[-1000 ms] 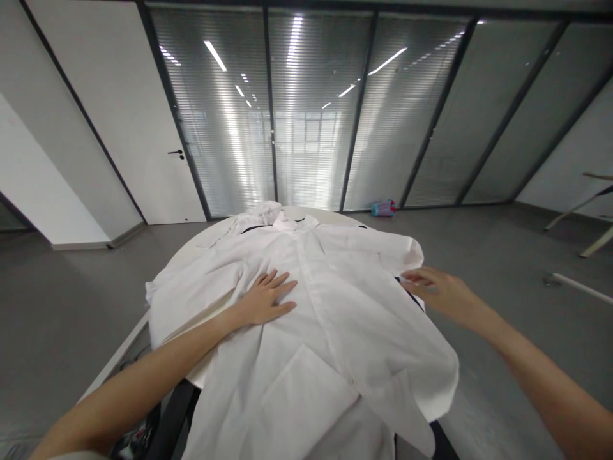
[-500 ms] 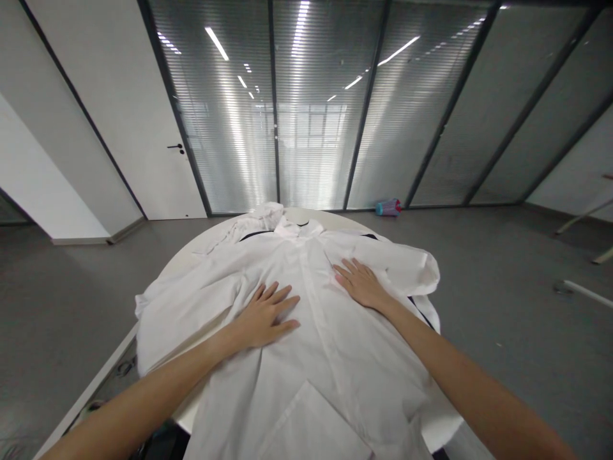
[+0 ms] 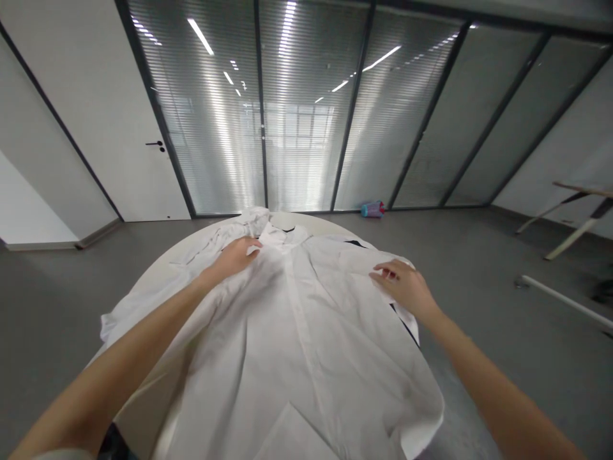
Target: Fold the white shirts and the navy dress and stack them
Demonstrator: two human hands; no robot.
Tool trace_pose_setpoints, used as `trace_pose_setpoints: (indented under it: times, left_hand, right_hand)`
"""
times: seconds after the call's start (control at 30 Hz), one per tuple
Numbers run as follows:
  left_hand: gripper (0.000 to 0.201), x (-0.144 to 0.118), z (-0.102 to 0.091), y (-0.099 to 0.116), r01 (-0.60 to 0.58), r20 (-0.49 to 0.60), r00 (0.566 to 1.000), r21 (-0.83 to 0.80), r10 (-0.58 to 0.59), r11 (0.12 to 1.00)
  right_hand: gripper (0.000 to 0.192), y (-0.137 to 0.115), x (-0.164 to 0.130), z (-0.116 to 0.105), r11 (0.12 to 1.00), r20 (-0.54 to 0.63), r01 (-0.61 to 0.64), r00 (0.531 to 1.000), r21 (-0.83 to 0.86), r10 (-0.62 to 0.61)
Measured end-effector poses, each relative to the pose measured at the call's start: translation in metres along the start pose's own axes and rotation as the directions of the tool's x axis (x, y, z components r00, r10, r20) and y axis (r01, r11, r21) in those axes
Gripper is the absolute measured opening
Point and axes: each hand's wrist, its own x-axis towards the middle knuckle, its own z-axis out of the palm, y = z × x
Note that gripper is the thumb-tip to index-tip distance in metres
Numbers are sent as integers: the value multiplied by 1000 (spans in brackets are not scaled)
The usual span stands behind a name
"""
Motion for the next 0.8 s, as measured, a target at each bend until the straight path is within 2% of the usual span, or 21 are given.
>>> trace_pose_setpoints:
  times: [0.07, 0.1, 0.17, 0.23, 0.3, 0.33, 0.4, 0.43, 0.5, 0.53, 0.57, 0.63, 0.7, 0.77, 0.8]
  left_hand:
    - [31, 40, 19, 20, -67, 88, 994, 22, 65, 998]
    - [33, 59, 29, 31, -88, 123, 989, 44, 82, 995]
    - [38, 94, 51, 54, -111, 152, 984, 84, 98, 990]
    - [41, 121, 71, 72, -123, 145, 983, 99, 108, 987]
    - [39, 139, 90, 84, -138, 143, 982, 94, 124, 986]
    - [38, 145, 98, 88, -149, 150, 980, 89, 134, 985]
    - [33, 151, 114, 92, -173, 167, 973, 73, 159, 982]
    - [27, 152, 121, 92, -183, 169, 971, 66, 170, 981]
    - [16, 150, 130, 92, -186, 142, 974, 60, 176, 981]
    - [16, 148, 132, 91, -176, 112, 979, 61, 169, 982]
    - [18, 146, 133, 91, -158, 75, 985, 66, 153, 985]
    - [23, 145, 131, 91, -74, -46, 996, 75, 78, 994]
    - [25, 146, 129, 93, 39, -201, 979, 60, -26, 997]
    - [23, 149, 129, 100, 111, -310, 945, 24, -99, 993]
    - [23, 150, 130, 104, 124, -332, 936, 8, -114, 992]
  right_hand:
    - [35, 0, -13, -4, 994, 151, 110, 983, -21, -105]
    - [39, 0, -17, -4, 988, 181, 146, 974, -51, -135]
    - [46, 4, -22, -4, 984, 123, 125, 986, -128, -109]
    - [45, 18, -24, -8, 989, -62, -34, 998, -142, 25]
    - [45, 39, -30, -12, 965, -205, -260, 947, -33, 248]
    - [44, 50, -34, -13, 929, -201, -364, 907, 64, 369]
    - [43, 66, -44, -11, 802, -24, -519, 835, 296, 549]
    - [43, 71, -47, -9, 713, 92, -571, 803, 407, 590]
    - [43, 75, -48, -4, 545, 231, -602, 767, 583, 599]
    - [43, 77, -43, -3, 487, 241, -589, 761, 645, 602]
    - [43, 80, -35, -6, 451, 215, -567, 754, 689, 620]
    - [42, 88, -8, -18, 446, 72, -492, 727, 748, 683]
    - [37, 100, 26, -40, 505, -169, -355, 663, 787, 729]
    - [31, 110, 58, -64, 585, -363, -197, 618, 787, 697]
    - [27, 113, 70, -75, 640, -454, -135, 596, 756, 662]
